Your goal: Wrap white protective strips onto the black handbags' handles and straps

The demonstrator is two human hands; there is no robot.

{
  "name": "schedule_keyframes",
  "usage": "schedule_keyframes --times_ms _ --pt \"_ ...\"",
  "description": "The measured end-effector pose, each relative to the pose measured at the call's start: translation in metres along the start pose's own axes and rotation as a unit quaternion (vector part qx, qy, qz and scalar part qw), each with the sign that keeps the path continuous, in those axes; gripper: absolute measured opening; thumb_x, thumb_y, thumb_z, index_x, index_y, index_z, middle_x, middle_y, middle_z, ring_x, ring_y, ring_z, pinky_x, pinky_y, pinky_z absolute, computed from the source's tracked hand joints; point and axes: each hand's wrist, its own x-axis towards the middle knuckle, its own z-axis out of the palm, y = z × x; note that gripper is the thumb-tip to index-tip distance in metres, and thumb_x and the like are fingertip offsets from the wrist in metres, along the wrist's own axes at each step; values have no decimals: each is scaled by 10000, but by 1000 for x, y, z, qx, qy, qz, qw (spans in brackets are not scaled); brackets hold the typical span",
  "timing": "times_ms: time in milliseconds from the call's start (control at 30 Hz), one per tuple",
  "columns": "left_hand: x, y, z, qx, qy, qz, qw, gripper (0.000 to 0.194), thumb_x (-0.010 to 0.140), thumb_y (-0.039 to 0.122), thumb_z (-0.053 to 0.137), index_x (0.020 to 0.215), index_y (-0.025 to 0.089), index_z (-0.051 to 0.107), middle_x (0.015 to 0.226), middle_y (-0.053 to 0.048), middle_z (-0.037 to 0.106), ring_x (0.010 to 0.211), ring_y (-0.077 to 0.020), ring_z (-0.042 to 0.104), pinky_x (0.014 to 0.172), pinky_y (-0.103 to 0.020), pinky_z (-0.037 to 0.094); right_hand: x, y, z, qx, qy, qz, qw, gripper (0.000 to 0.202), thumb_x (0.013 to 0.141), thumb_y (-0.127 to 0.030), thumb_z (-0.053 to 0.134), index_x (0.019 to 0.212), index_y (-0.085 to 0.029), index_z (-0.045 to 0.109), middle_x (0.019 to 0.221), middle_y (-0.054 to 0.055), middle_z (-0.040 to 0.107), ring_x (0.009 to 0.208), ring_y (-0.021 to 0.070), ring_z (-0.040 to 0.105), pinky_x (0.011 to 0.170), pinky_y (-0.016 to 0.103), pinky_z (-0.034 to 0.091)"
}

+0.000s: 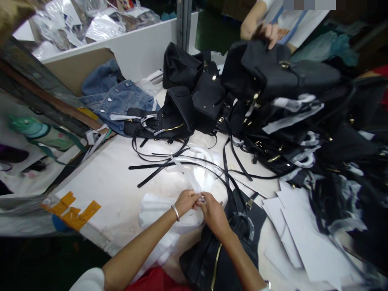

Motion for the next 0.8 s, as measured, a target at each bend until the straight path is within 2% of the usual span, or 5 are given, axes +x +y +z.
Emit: schedule_keyframes --times_ms 267,400,567,700,800 --pt "-12 -3 1 29 103 78 991 241 827 377 498 680 187 518 552 20 617 510 -120 585 538 -219 425 5 4 20 1 41 62 997 188 841 -379 479 790 -234 588 702 4 616 631 165 556 631 260 370" --pt "-27 -10 4 134 98 152 974 199 840 244 494 1032 219 544 801 3 680 747 -151 636 711 -262 467 10 17 25 23 17 158 987 255 806 -443 494 714 -220 576 549 -35 541 538 142 508 535 227 325" --pt "-31 -21 10 315 151 232 908 376 848 179 486 1221 187 436 925 -49 648 879 -190 598 816 -355 479 11 22 27 14 13 197 980 189 779 -384 523 801 -205 578 589 -36 580 556 136 537 547 216 341" --pt "-27 -31 13 426 162 306 835 321 888 179 421 1206 146 453 907 -96 626 843 -214 586 766 -381 499 7 13 24 -13 28 154 988 176 818 -349 482 834 -217 597 627 -23 611 602 145 572 596 226 364" --pt "-26 -36 12 439 177 334 815 254 895 166 411 1137 152 488 931 -102 622 854 -214 583 765 -372 509 1 5 23 -10 24 98 995 218 862 -349 430 841 -223 606 701 -6 641 648 145 592 629 225 382"
